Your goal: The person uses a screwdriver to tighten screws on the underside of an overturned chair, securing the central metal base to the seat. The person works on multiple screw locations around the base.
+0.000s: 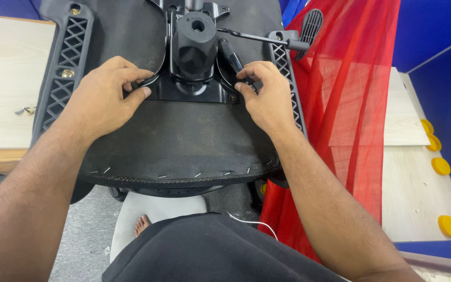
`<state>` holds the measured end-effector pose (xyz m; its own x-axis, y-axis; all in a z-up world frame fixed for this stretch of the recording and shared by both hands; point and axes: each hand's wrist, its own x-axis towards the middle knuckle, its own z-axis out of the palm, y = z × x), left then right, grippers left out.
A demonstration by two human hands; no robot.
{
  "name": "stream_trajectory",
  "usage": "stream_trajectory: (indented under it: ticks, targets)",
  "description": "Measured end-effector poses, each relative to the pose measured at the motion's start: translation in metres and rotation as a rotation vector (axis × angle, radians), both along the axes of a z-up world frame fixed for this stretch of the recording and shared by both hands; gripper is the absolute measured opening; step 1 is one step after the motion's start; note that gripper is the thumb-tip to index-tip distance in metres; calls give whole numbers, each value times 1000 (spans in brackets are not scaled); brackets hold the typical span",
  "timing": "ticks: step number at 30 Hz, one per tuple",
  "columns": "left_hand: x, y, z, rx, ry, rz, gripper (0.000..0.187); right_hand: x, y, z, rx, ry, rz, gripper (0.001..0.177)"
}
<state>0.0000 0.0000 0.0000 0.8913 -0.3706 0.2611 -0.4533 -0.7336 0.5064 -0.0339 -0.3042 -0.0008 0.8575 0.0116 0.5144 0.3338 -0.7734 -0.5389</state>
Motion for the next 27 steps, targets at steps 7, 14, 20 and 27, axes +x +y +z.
stream_trajectory:
  ticks: [7,14,20,27]
  targets:
    - [4,0,-6,-21,-19,0,29,-3,1,4,-2,0,-9,19]
    - [4,0,-6,-27,-32,-3,28,-3,2,5,-5,24,-27,20]
    - [5,1,-9,-37,-54,-3,28,-3,1,4,-8,21,-22,19]
    - [0,-3,-3,-32,-51,13,28,-4,0,3,-13,14,-15,19]
